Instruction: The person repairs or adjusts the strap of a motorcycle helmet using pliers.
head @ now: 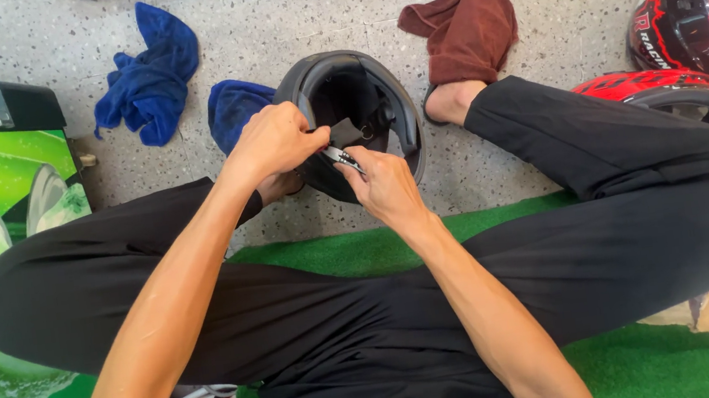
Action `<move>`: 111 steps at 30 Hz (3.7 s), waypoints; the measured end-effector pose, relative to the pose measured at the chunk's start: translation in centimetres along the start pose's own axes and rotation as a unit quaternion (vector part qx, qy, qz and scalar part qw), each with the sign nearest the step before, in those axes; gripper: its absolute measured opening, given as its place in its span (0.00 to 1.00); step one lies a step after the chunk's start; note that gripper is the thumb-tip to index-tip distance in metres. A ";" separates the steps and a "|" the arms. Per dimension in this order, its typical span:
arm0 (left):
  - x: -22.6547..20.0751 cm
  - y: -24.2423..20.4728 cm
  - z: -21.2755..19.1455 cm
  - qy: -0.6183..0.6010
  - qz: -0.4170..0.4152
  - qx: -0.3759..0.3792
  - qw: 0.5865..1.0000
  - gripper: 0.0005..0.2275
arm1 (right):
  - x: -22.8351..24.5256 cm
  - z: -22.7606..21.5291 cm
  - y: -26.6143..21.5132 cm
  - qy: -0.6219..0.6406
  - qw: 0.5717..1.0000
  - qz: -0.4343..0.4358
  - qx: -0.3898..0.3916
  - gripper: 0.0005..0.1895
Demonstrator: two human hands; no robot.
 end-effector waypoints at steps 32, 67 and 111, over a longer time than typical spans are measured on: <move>0.3 2.4 -0.2 0.173 0.152 0.163 0.959 0.17 | -4.2 0.0 4.9 0.104 0.944 0.123 0.287 0.15; 6.0 3.5 -2.4 0.032 -0.032 -0.063 0.997 0.21 | -0.7 -2.7 0.3 0.048 0.992 0.114 -0.021 0.09; -1.8 -0.9 4.0 -0.725 -0.220 0.156 0.633 0.11 | -1.6 -2.8 5.0 0.143 0.988 0.040 -0.038 0.20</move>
Point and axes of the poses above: each hand's wrist, its own y-axis towards the middle knuckle, its own z-axis out of the palm, x = y × z, the point moved 4 cm from there along y, towards the middle knuckle, and after that the axes turned 6 degrees about y, right-handed, at the moved point
